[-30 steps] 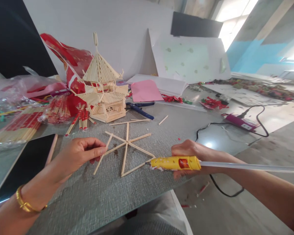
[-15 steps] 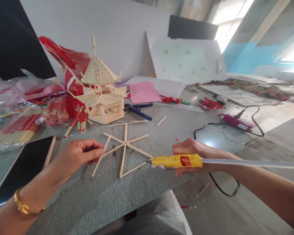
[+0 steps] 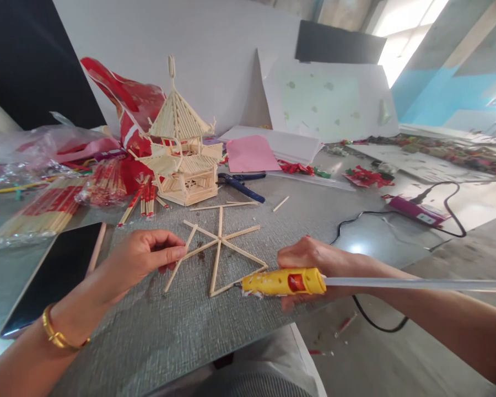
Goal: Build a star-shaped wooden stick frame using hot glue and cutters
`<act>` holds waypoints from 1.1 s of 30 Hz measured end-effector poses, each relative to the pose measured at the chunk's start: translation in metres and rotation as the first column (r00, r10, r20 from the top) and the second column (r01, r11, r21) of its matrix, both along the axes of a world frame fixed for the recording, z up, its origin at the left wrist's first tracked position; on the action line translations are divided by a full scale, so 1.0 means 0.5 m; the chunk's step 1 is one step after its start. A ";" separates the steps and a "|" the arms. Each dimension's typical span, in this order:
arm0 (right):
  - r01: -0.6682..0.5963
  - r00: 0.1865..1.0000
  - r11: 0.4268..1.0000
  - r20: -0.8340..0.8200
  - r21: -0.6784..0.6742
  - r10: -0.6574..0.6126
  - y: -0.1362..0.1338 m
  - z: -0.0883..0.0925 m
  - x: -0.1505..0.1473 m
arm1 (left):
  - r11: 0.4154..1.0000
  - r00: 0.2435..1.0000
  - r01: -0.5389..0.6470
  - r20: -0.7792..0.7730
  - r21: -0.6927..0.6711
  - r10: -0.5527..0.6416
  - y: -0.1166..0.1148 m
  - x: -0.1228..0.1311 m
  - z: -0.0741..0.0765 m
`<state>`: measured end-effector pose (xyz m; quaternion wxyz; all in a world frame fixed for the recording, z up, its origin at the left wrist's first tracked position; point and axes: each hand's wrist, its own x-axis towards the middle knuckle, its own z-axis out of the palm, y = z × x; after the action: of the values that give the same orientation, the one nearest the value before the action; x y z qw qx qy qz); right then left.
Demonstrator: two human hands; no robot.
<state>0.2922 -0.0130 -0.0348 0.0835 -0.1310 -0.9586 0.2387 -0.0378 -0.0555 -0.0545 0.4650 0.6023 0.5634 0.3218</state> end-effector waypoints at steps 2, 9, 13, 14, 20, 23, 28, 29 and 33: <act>0.001 1.000 1.000 -0.007 -0.003 -0.001 0.000 0.002 0.000 | 1.000 1.000 -0.002 0.006 0.000 0.002 0.000 0.000 0.000; 0.039 0.999 0.999 0.011 -0.026 -0.038 0.002 -0.002 0.008 | 1.000 1.000 -0.005 -0.009 0.012 0.005 0.000 0.001 0.001; 0.032 0.999 0.999 -0.006 0.021 -0.031 0.003 -0.004 0.014 | 1.000 1.000 -0.010 -0.020 0.015 0.011 0.000 0.000 -0.001; 0.035 0.999 0.999 -0.004 0.034 -0.035 0.004 -0.004 0.016 | 1.000 1.000 -0.011 -0.022 0.017 0.012 0.000 0.000 -0.001; 0.078 0.996 0.997 0.046 -0.015 -0.077 0.013 0.003 0.049 | 1.000 0.999 -0.017 -0.047 0.019 0.018 -0.001 0.005 0.008; 0.105 0.991 0.993 0.076 0.055 -0.109 0.021 0.011 0.075 | 0.999 0.998 -0.027 -0.063 0.017 0.028 -0.008 0.013 0.016; 0.189 0.965 0.907 0.103 0.377 -0.243 0.054 0.033 0.119 | 0.995 0.978 -0.078 -0.188 0.064 0.089 -0.013 0.014 0.011; 0.219 0.948 0.874 0.119 0.434 -0.296 0.066 0.038 0.127 | 0.994 0.973 -0.081 -0.212 0.069 0.094 -0.011 0.011 0.007; 0.319 0.859 0.752 0.160 0.576 -0.487 0.134 0.058 0.161 | 0.999 0.972 -0.029 -0.234 0.026 0.034 0.001 -0.002 -0.007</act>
<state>0.3728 0.0541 -0.0058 0.0198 -0.3435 -0.9353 -0.0825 -0.0391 -0.0550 -0.0580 0.3833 0.6324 0.6201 0.2619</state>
